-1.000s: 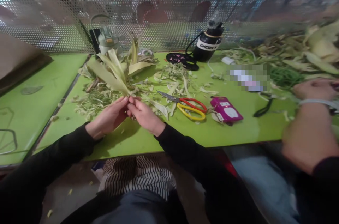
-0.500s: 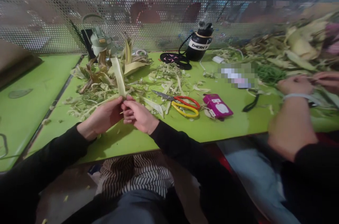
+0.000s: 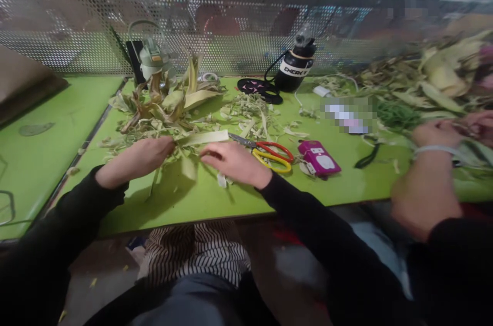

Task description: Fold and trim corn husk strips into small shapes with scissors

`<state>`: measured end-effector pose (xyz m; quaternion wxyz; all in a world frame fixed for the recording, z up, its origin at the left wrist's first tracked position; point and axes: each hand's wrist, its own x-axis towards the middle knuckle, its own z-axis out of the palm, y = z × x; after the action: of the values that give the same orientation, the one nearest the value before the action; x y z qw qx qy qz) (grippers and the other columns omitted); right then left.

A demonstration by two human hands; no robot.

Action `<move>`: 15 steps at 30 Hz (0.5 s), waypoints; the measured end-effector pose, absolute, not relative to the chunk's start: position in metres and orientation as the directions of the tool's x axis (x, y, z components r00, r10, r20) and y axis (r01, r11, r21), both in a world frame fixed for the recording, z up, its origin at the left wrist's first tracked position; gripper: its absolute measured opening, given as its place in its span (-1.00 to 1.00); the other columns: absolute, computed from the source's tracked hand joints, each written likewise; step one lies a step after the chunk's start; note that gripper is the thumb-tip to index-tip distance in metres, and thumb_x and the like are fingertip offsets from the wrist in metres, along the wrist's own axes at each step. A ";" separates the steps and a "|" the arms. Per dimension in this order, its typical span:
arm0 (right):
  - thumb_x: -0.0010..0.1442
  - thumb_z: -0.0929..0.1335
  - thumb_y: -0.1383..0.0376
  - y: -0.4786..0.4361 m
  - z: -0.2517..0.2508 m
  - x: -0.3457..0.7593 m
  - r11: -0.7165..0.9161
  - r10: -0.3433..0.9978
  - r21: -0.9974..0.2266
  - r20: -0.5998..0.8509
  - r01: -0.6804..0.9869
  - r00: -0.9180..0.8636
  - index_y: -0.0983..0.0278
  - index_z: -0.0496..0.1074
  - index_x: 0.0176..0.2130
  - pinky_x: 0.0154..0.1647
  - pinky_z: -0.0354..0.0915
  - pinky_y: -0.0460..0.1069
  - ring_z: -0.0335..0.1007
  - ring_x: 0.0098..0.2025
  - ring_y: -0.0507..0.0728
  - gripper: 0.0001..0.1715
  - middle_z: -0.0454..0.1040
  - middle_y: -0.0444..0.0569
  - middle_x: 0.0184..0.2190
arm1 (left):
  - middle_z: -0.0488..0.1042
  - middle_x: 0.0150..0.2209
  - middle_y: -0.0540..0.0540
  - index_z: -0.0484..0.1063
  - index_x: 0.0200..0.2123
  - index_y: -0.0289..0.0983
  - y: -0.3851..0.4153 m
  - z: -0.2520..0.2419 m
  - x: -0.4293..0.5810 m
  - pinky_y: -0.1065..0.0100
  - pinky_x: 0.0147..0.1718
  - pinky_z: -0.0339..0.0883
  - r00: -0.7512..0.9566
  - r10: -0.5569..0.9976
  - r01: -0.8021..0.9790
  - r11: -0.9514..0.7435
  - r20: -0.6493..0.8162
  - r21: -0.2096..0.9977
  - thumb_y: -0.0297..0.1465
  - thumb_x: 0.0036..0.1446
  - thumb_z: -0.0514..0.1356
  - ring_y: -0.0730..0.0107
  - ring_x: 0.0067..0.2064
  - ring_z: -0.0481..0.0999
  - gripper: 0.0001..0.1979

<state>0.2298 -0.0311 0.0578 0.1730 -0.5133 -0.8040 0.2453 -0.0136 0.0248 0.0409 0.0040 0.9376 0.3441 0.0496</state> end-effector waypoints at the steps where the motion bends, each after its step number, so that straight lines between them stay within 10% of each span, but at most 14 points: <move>1: 0.32 0.32 0.22 -0.034 0.056 0.223 0.385 0.890 -0.602 0.041 0.700 -0.454 0.26 0.50 -0.01 -0.09 0.34 0.06 0.51 -0.18 0.13 -0.70 0.61 0.03 -0.14 | 0.48 -0.34 -0.25 0.46 -0.24 -0.44 0.023 0.041 -0.011 0.26 -0.36 0.40 0.775 0.631 0.632 -0.773 0.040 -0.059 -0.57 0.24 -0.09 0.26 -0.40 0.45 -0.69; 3: 0.35 0.29 0.14 -0.036 0.051 0.208 0.370 0.878 -0.685 0.037 0.627 -0.478 0.28 0.43 0.10 -0.12 0.37 0.06 0.51 -0.22 0.12 -0.58 0.60 0.04 -0.17 | 0.48 -0.28 -0.29 0.45 -0.24 -0.44 0.020 0.039 -0.005 0.24 -0.31 0.39 0.770 0.637 0.637 -0.771 -0.036 -0.017 -0.58 0.21 -0.07 0.25 -0.35 0.46 -0.71; 7: 0.39 0.19 0.03 -0.019 0.050 0.192 0.150 0.939 -0.914 0.014 0.376 -0.342 0.32 0.28 0.21 -0.28 0.42 0.02 0.52 -0.24 0.11 -0.43 0.55 0.10 -0.13 | 0.40 -0.42 -0.10 0.34 -0.45 -0.29 0.030 0.037 -0.005 0.37 -0.42 0.30 0.726 0.687 0.552 -0.542 -0.044 0.633 -0.52 0.16 0.05 0.42 -0.44 0.36 -0.85; 11: 0.31 0.30 0.11 0.010 0.052 0.207 0.213 0.973 -0.919 0.171 0.331 -0.153 0.27 0.35 0.09 -0.24 0.44 0.02 0.51 -0.18 0.11 -0.56 0.54 0.08 -0.08 | 0.03 -0.63 0.09 0.13 -0.52 -0.23 0.049 0.051 -0.023 0.50 -0.67 -0.02 0.487 0.873 0.167 -0.109 0.014 0.980 -0.47 0.30 -0.06 0.57 -0.64 -0.01 -0.71; 15: 0.17 0.37 0.22 0.043 0.050 0.244 0.217 0.944 -0.779 0.320 0.588 0.076 0.28 0.46 -0.17 -0.18 0.38 0.06 0.46 -0.29 0.11 -0.77 0.57 0.00 -0.26 | -0.08 -0.66 0.12 0.14 -0.51 -0.25 0.058 0.074 -0.038 0.56 -0.70 -0.16 0.138 0.985 -0.636 0.169 -0.104 0.753 -0.60 0.32 -0.09 0.63 -0.65 -0.14 -0.67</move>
<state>0.2437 0.0434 0.0501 0.4342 -0.5913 -0.6480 0.2051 -0.0375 0.0580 0.0736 0.6995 0.2827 0.3083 0.5794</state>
